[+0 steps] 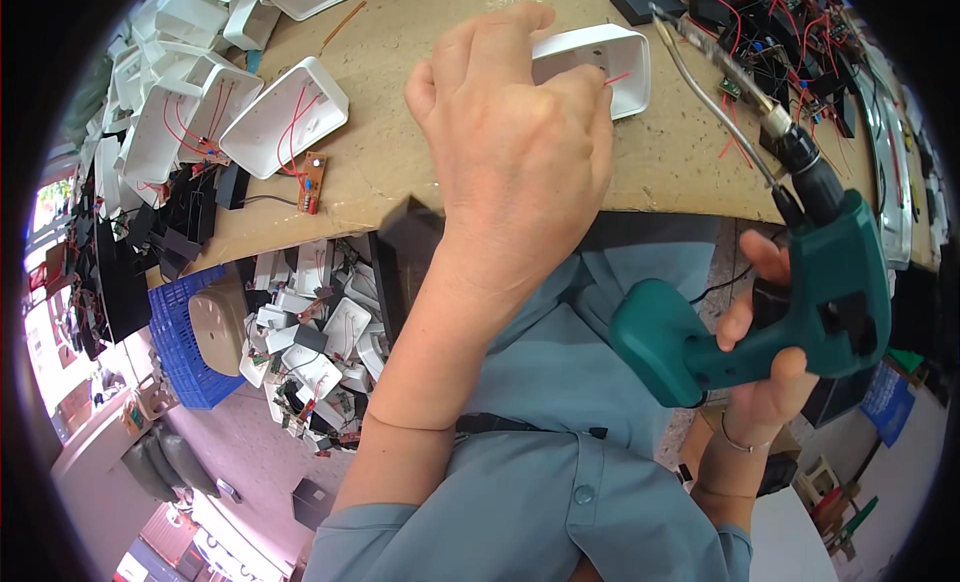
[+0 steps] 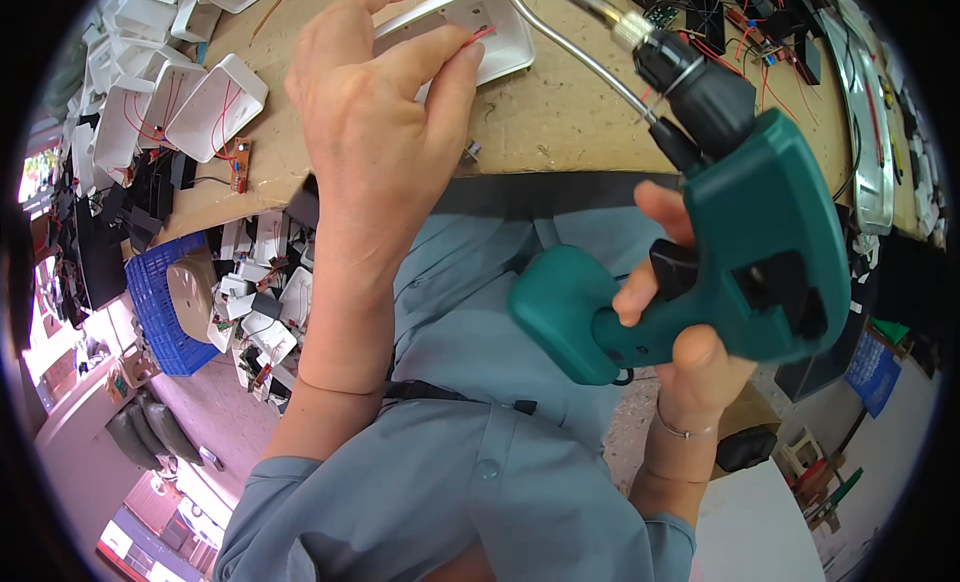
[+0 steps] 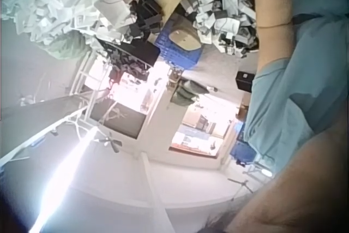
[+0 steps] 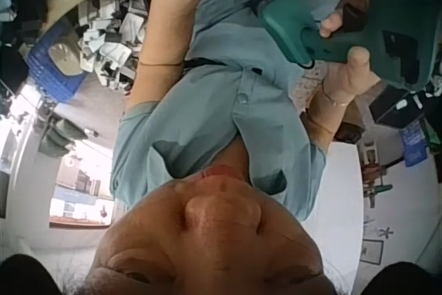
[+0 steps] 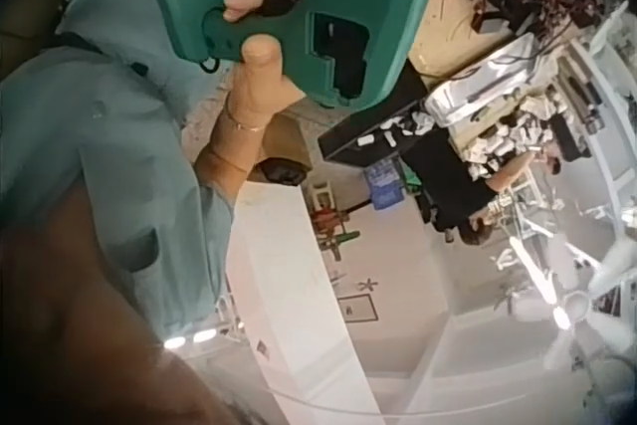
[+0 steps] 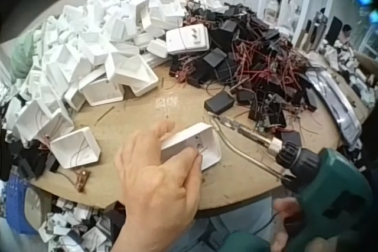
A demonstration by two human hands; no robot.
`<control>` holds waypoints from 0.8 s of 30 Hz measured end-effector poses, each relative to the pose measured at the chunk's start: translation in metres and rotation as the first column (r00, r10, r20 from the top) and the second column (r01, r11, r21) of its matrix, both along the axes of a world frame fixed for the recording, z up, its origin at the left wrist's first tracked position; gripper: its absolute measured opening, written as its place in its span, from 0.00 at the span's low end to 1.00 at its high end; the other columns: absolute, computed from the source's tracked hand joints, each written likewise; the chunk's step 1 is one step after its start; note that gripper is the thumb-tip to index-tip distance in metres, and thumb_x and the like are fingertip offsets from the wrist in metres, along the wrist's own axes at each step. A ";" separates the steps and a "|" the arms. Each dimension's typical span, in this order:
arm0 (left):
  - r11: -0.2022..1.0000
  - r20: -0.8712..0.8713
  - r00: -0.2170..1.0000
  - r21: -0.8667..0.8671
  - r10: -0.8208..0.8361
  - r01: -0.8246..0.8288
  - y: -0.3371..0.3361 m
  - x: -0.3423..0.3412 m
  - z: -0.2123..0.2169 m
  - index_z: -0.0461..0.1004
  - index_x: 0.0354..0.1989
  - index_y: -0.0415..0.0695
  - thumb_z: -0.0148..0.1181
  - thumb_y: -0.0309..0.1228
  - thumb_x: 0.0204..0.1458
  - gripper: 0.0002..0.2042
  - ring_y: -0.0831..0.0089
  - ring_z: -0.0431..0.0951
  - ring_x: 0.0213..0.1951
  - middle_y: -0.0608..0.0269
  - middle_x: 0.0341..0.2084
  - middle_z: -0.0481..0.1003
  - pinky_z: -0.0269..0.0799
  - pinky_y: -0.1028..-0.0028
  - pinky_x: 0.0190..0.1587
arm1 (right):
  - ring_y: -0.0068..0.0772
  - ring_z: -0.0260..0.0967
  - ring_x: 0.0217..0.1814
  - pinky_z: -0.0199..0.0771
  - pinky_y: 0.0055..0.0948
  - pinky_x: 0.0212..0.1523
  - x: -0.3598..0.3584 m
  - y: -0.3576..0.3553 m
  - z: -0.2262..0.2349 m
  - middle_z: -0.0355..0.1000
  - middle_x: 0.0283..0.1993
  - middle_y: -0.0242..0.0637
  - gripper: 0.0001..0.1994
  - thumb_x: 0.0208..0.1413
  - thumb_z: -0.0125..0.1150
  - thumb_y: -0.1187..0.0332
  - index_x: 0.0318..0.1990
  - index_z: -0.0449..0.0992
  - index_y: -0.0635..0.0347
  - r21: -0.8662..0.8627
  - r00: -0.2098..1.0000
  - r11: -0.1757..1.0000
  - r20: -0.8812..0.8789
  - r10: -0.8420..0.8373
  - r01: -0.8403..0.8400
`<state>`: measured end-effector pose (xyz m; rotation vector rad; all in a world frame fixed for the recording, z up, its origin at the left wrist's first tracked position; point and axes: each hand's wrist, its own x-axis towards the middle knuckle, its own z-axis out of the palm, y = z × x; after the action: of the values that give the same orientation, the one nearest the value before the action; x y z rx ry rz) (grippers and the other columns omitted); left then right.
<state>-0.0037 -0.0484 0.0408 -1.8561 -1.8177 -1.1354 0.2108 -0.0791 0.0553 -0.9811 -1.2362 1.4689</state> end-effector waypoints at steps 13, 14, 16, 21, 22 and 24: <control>0.998 -0.017 0.998 -0.016 -0.053 0.053 -0.008 0.000 0.004 0.76 0.20 0.49 0.60 0.29 0.30 0.04 0.61 0.62 0.44 0.61 0.40 0.66 0.49 0.61 0.44 | 0.52 0.42 0.64 0.68 0.32 0.51 -0.047 0.055 -0.029 0.34 0.63 0.62 0.35 0.52 0.51 0.53 0.59 0.46 0.69 -0.080 0.612 0.869 -0.741 0.276 -0.489; 0.999 -0.017 0.999 -0.016 -0.052 0.051 -0.008 0.000 0.004 0.76 0.20 0.49 0.60 0.29 0.30 0.04 0.61 0.62 0.44 0.61 0.40 0.66 0.49 0.61 0.44 | 0.52 0.42 0.64 0.67 0.32 0.52 -0.049 0.055 -0.029 0.36 0.62 0.62 0.35 0.51 0.51 0.53 0.58 0.46 0.69 -0.094 0.607 0.868 -0.751 0.259 -0.487; 0.998 -0.083 0.994 -0.019 -0.068 0.066 -0.008 -0.002 0.006 0.76 0.20 0.50 0.59 0.29 0.30 0.05 0.63 0.62 0.43 0.63 0.39 0.67 0.49 0.63 0.43 | 0.52 0.42 0.64 0.67 0.31 0.53 -0.050 0.056 -0.027 0.38 0.62 0.62 0.36 0.51 0.52 0.52 0.58 0.47 0.70 -0.124 0.648 0.873 -0.720 0.248 -0.471; 0.988 0.017 0.989 0.048 -0.148 0.147 -0.002 -0.005 -0.010 0.76 0.24 0.45 0.63 0.27 0.32 0.07 0.67 0.66 0.38 0.64 0.33 0.70 0.56 0.71 0.42 | 0.52 0.43 0.64 0.65 0.29 0.55 -0.050 0.060 -0.025 0.44 0.60 0.60 0.37 0.50 0.53 0.52 0.57 0.47 0.72 -0.159 0.725 0.876 -0.638 0.260 -0.454; 0.983 0.032 0.985 0.084 -0.169 0.166 -0.003 -0.007 -0.012 0.76 0.25 0.46 0.63 0.28 0.32 0.08 0.67 0.66 0.37 0.65 0.32 0.70 0.56 0.71 0.42 | 0.52 0.44 0.64 0.65 0.30 0.55 -0.051 0.061 -0.025 0.45 0.60 0.60 0.37 0.50 0.53 0.53 0.57 0.47 0.72 -0.148 0.729 0.873 -0.624 0.281 -0.464; 0.977 0.050 0.980 0.109 -0.191 0.185 -0.001 -0.007 -0.015 0.76 0.24 0.46 0.63 0.27 0.32 0.07 0.67 0.66 0.37 0.65 0.32 0.70 0.56 0.72 0.42 | 0.52 0.45 0.63 0.64 0.30 0.55 -0.049 0.062 -0.026 0.46 0.59 0.60 0.37 0.50 0.54 0.53 0.57 0.47 0.72 -0.138 0.733 0.872 -0.612 0.297 -0.469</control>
<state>-0.0109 -0.0498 0.0256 -1.9860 -1.6060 -1.3387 0.1613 -0.0167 0.0296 -0.3810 -0.8079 2.1289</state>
